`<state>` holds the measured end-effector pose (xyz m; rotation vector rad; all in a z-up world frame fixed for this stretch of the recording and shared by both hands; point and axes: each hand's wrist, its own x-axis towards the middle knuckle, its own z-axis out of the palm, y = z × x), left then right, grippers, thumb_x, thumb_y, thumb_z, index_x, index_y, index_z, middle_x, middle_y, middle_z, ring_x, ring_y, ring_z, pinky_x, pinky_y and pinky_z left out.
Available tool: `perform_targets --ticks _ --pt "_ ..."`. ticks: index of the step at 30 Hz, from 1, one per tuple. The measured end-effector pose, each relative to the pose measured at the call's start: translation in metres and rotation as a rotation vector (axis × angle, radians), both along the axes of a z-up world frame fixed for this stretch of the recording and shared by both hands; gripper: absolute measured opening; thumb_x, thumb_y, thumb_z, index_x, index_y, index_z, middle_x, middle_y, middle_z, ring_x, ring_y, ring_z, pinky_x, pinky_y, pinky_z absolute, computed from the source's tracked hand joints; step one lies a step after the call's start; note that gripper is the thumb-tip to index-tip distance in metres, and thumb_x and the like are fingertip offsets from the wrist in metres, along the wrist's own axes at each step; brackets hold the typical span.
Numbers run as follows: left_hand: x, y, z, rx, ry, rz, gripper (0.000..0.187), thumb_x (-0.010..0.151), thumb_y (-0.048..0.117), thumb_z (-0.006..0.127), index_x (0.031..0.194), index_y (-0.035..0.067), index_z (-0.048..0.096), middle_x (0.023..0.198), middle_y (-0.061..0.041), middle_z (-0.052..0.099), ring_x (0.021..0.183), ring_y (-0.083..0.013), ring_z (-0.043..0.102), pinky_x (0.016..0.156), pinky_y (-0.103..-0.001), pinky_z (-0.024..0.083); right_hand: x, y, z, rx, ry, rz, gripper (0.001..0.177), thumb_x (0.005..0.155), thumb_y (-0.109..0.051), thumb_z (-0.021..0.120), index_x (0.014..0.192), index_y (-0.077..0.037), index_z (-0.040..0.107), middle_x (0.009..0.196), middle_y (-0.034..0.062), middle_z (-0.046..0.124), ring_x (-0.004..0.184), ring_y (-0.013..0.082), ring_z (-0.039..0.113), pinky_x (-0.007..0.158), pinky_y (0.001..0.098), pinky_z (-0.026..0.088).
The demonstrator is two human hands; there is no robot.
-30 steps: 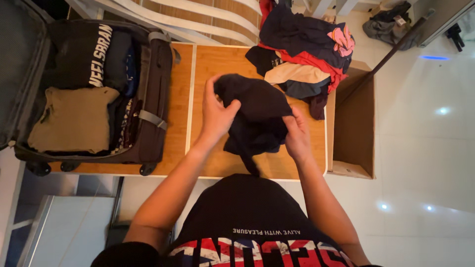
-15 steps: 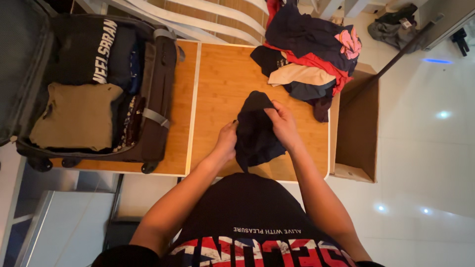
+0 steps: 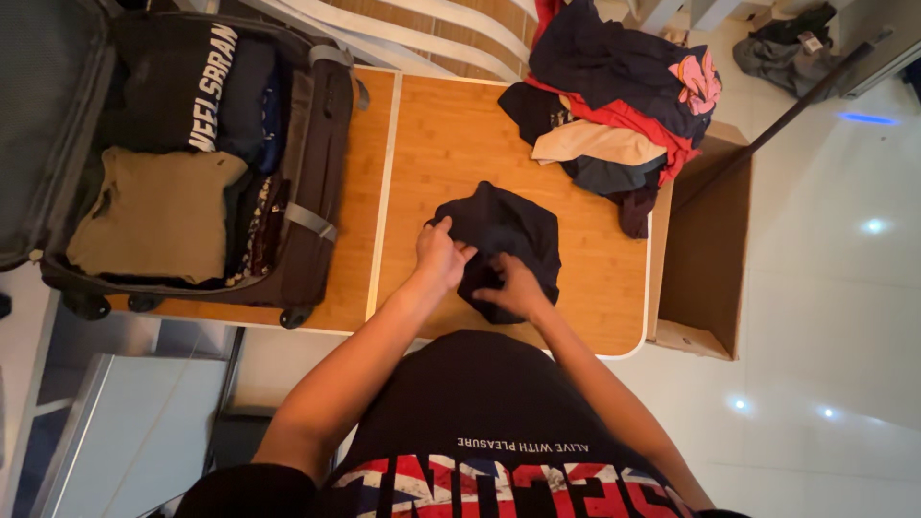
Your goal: The person folds multiple shirts by hand on a wooden surface and places them into a suitcase.
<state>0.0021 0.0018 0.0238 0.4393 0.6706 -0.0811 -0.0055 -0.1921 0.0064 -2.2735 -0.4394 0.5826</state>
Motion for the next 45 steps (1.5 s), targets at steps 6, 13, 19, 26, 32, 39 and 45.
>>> perform_targets --ticks 6,13,19,26,32,39,45 --pt "-0.003 -0.013 0.083 -0.106 -0.214 0.009 0.022 0.103 0.018 0.050 0.114 0.000 0.058 0.113 -0.016 0.069 0.101 -0.0312 0.069 0.094 -0.050 0.058 -0.007 0.006 -0.040 0.011 -0.253 -0.249 0.094 0.065 -0.044 0.097 0.130 0.006 0.051 0.123 0.0263 0.063 0.113 0.0392 0.063 0.092 0.0450 0.052" --pt "-0.004 -0.016 0.109 -0.134 -0.233 0.038 0.020 0.103 0.018 0.051 0.109 0.001 0.060 0.105 -0.014 0.071 0.093 -0.0262 0.072 0.080 -0.044 0.062 0.022 0.006 -0.053 0.360 -0.333 -0.372 0.039 0.101 -0.021 0.066 0.136 -0.005 0.063 0.135 0.0147 0.071 0.121 0.0283 0.070 0.105 0.0402 0.054" --pt "-0.022 -0.011 0.112 -0.153 -0.273 0.090 0.016 0.105 0.019 0.054 0.110 0.005 0.061 0.102 -0.010 0.072 0.081 -0.0225 0.070 0.071 -0.038 0.060 0.041 -0.006 -0.005 1.306 0.552 -0.567 0.045 0.100 -0.033 0.056 0.137 -0.008 0.060 0.139 0.0150 0.063 0.127 0.0312 0.062 0.110 0.0471 0.049" --pt "-0.032 0.016 0.085 -0.042 -0.098 0.203 0.016 0.099 0.020 0.056 0.109 0.008 0.060 0.106 -0.009 0.071 0.095 -0.0246 0.069 0.079 -0.039 0.059 0.060 -0.042 -0.037 1.771 1.017 -0.405 0.042 0.113 -0.041 0.054 0.138 -0.008 0.062 0.134 0.0137 0.064 0.117 0.0336 0.061 0.104 0.0508 0.047" --pt "-0.043 0.031 0.050 0.116 0.091 0.257 0.013 0.098 0.020 0.059 0.110 0.016 0.059 0.102 -0.002 0.071 0.088 -0.0180 0.068 0.063 -0.032 0.046 0.057 -0.043 -0.016 1.511 0.865 -0.667 0.043 0.100 -0.041 0.053 0.133 -0.015 0.063 0.139 0.0047 0.064 0.131 0.0256 0.057 0.113 0.0471 0.041" --pt "-0.042 0.029 0.047 0.167 -0.015 0.194 0.017 0.096 0.018 0.066 0.112 0.013 0.061 0.105 -0.004 0.073 0.094 -0.0202 0.073 0.074 -0.033 0.063 0.048 -0.041 0.033 1.385 0.776 -0.352 0.050 0.095 -0.040 0.060 0.140 -0.019 0.056 0.145 0.0021 0.058 0.136 0.0254 0.052 0.118 0.0510 0.037" --pt "-0.040 0.003 0.018 0.073 0.093 0.105 0.029 0.098 0.028 0.056 0.125 0.018 0.057 0.119 -0.004 0.071 0.102 -0.0203 0.073 0.079 -0.034 0.061 0.057 -0.020 0.020 1.381 1.077 -0.513 0.063 0.096 -0.057 0.055 0.137 -0.009 0.057 0.129 0.0164 0.064 0.117 0.0341 0.060 0.100 0.0592 0.040"
